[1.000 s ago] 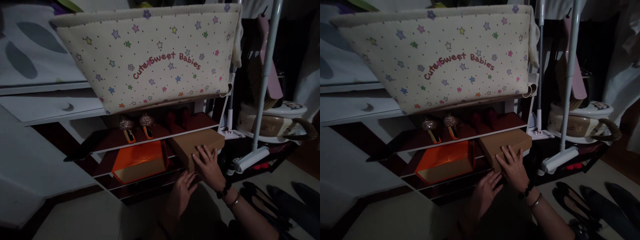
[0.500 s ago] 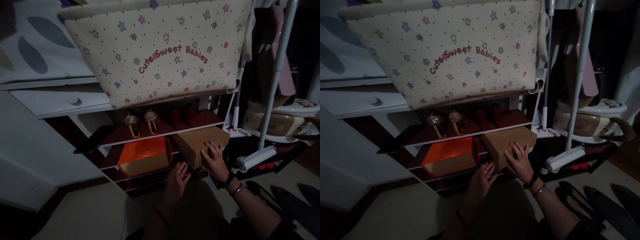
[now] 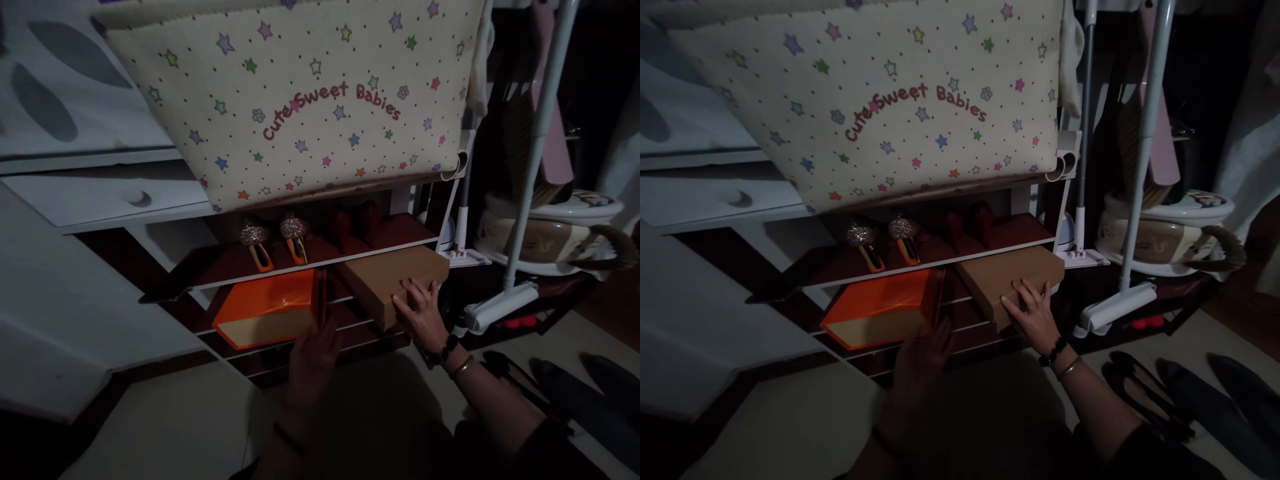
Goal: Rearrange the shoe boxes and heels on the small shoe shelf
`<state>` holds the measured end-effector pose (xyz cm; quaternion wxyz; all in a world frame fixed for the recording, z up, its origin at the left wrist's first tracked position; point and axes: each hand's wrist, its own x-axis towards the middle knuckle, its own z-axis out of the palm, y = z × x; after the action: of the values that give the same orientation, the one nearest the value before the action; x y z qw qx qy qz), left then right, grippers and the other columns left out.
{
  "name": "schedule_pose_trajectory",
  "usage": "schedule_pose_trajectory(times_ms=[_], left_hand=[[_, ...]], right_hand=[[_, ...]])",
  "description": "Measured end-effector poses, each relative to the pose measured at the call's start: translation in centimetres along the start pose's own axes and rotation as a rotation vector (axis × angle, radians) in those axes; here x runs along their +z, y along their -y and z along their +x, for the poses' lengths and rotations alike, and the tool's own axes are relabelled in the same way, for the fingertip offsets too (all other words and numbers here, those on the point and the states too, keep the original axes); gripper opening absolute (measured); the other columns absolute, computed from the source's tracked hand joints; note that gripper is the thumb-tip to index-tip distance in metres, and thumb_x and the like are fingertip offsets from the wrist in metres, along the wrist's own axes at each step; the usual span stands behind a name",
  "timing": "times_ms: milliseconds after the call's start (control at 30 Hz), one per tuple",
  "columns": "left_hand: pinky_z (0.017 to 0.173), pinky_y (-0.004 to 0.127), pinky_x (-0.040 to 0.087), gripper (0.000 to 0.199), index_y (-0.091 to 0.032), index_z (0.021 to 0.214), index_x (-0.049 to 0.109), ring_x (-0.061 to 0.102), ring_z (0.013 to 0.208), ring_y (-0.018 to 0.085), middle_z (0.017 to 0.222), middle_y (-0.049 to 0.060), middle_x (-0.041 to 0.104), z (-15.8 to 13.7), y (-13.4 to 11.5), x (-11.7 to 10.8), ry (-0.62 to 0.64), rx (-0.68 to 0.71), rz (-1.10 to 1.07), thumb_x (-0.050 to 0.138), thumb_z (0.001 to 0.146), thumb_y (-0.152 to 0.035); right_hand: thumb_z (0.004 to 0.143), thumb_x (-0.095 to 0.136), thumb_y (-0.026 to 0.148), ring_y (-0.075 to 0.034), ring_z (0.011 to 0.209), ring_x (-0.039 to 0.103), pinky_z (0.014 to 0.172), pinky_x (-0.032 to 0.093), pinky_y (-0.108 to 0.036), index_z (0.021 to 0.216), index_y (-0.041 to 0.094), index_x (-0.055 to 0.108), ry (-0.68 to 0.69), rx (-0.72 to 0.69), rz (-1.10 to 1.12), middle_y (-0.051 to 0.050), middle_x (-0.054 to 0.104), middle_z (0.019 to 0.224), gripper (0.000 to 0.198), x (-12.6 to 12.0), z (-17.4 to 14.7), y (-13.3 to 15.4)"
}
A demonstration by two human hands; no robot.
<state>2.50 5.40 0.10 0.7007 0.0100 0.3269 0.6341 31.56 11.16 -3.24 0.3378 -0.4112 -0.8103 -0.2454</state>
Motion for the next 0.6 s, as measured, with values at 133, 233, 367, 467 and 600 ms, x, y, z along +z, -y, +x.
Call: schedule_pose_trajectory(times_ms=[133, 233, 367, 467, 600], left_hand=[[0.103, 0.043, 0.053, 0.019, -0.019, 0.086, 0.059, 0.065, 0.126, 0.024, 0.133, 0.017, 0.068, -0.9, -0.8, -0.5, -0.043, 0.041, 0.030, 0.047, 0.099, -0.026], [0.101, 0.042, 0.054, 0.016, -0.020, 0.086, 0.058, 0.068, 0.121, 0.024, 0.130, 0.017, 0.069, -1.6, -1.5, -1.0, -0.071, 0.037, 0.039, 0.050, 0.098, -0.027], [0.098, 0.041, 0.055, 0.015, -0.021, 0.082, 0.053, 0.071, 0.113, 0.024, 0.123, 0.017, 0.072, -2.2, -2.3, -1.8, -0.094, 0.079, 0.075, 0.050, 0.097, -0.025], [0.098, 0.042, 0.054, 0.015, -0.021, 0.082, 0.052, 0.072, 0.110, 0.025, 0.118, 0.017, 0.072, -2.5, -2.6, -2.2, -0.075, 0.098, 0.105, 0.049, 0.097, -0.025], [0.097, 0.042, 0.056, 0.008, -0.021, 0.089, 0.056, 0.073, 0.106, 0.025, 0.113, 0.016, 0.073, -2.7, -2.7, -2.2, -0.044, 0.115, 0.090, 0.052, 0.095, -0.023]], right_hand=[[0.093, 0.065, 0.018, -0.038, 0.147, 0.034, 0.116, 0.020, -0.079, 0.146, 0.029, 0.047, -0.030, -0.008, 0.007, -0.017, 0.034, 0.156, 0.057, 0.0, 0.1, -0.1], [0.090, 0.069, 0.020, -0.041, 0.147, 0.032, 0.115, 0.021, -0.080, 0.146, 0.028, 0.046, -0.028, 0.008, 0.023, -0.018, 0.031, 0.158, 0.061, -0.2, 0.3, 0.4], [0.088, 0.072, 0.022, -0.041, 0.145, 0.035, 0.116, 0.015, -0.083, 0.145, 0.033, 0.050, -0.016, 0.002, 0.029, -0.015, 0.030, 0.160, 0.062, -1.3, 0.5, 1.9], [0.089, 0.073, 0.023, -0.039, 0.142, 0.040, 0.116, 0.012, -0.082, 0.143, 0.039, 0.054, -0.002, -0.023, 0.034, -0.012, 0.033, 0.160, 0.059, -2.8, 0.1, 3.5], [0.088, 0.074, 0.019, -0.038, 0.142, 0.041, 0.116, 0.013, -0.084, 0.141, 0.042, 0.055, -0.011, -0.031, 0.074, -0.009, 0.029, 0.164, 0.061, -5.6, -1.7, 5.5]])
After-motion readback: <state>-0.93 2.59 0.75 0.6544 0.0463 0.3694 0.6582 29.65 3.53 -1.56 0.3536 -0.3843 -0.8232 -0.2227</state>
